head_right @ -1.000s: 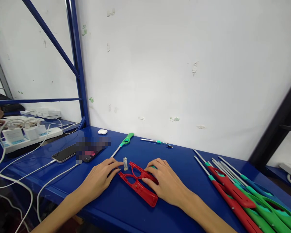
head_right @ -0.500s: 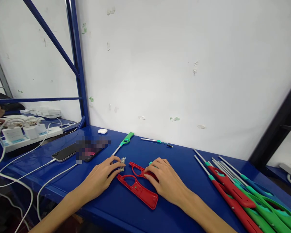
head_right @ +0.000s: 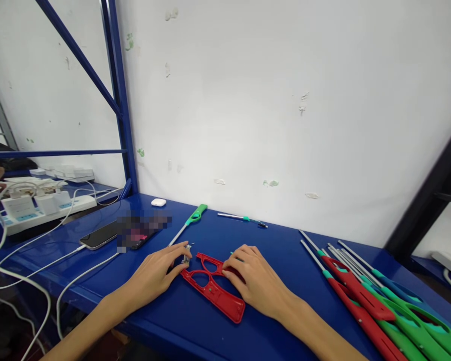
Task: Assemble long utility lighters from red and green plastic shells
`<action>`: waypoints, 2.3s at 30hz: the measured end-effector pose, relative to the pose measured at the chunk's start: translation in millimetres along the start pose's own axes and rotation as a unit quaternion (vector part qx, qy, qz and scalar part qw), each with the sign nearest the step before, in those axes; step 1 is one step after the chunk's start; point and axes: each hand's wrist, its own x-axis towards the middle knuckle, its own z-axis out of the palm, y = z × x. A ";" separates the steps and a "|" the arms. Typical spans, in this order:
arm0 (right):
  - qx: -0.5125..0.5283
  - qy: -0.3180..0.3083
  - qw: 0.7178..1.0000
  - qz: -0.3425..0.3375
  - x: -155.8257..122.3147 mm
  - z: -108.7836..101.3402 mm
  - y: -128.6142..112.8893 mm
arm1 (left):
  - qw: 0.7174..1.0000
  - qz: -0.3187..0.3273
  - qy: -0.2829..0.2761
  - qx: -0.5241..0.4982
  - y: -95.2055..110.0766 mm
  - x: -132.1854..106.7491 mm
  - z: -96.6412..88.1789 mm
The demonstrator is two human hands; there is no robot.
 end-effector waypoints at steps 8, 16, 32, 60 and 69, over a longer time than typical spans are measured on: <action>0.006 0.004 1.000 -0.001 -0.2 -3.0 -4.0 | 0.999 0.001 0.027 -0.029 6.3 -5.1 -3.6; 0.021 0.051 0.998 -0.020 -1.0 -10.9 -14.8 | 0.988 0.014 0.083 -0.132 27.8 -7.1 -4.9; 0.395 0.084 0.903 0.146 3.8 -19.7 -24.7 | 0.998 0.050 0.017 0.016 25.7 -9.5 -18.6; 0.189 0.059 0.976 0.095 -2.4 -8.2 -28.5 | 0.927 -0.090 0.014 -0.365 42.1 0.1 -12.3; 0.140 0.057 0.988 0.031 -4.0 -8.8 -29.2 | 0.856 -0.090 0.026 -0.508 59.8 -3.6 -6.1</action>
